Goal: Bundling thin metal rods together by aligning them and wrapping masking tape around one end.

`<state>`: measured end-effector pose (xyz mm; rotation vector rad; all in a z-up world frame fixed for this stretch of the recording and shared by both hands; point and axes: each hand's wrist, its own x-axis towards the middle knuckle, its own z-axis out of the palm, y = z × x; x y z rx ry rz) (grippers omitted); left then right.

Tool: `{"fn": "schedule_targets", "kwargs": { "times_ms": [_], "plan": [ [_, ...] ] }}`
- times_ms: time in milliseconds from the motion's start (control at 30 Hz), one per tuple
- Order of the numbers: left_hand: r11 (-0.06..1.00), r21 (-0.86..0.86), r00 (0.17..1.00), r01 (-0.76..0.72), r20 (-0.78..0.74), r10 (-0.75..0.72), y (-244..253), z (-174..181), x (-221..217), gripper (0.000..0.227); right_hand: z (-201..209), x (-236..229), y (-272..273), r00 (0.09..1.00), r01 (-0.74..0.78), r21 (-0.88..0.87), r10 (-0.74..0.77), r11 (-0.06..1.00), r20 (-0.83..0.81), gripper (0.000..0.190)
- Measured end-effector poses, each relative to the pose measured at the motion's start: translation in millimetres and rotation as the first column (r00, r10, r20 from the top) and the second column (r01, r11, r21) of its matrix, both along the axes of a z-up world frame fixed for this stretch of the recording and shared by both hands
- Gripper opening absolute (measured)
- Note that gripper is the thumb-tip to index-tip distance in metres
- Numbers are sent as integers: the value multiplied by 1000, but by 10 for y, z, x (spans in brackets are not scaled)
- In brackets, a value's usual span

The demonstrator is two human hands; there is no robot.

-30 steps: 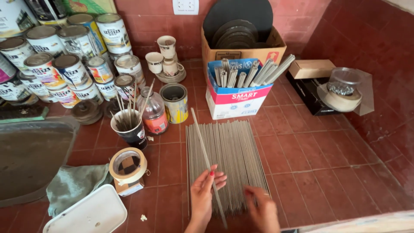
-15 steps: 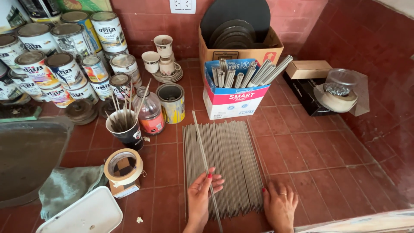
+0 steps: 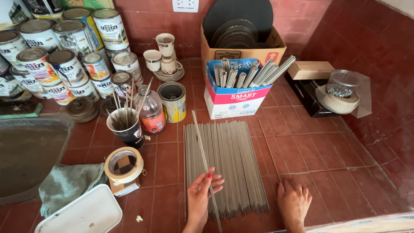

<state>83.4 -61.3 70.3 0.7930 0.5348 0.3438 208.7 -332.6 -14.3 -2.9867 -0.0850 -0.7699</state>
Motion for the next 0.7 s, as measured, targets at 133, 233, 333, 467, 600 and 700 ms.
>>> {"fn": "schedule_targets", "kwargs": {
  "times_ms": [133,233,333,467,600,700],
  "plan": [
    [1000,-3,999,-15,30,15,2,-28,2,40,-17,69,-40,995,-62,24,60,998,79,17],
    [1000,-2,999,-12,30,12,6,-20,4,40,-96,144,-64,999,-26,55,23,998,48,12],
    [1000,6,1000,-1,17,1,-3,57,-17,41,-97,157,-90,997,50,162,-41,986,-59,16],
    [999,-45,999,28,-23,-29,2,80,-34,39,13,63,-79,947,176,432,-32,885,-320,33],
    [999,-23,999,26,29,-25,5,-132,41,39,-157,-3,-68,950,110,671,122,733,-288,32],
    [999,-31,999,35,-17,-36,-7,14,28,40,-197,-188,75,966,-17,834,225,552,-129,29]
  ]
}}
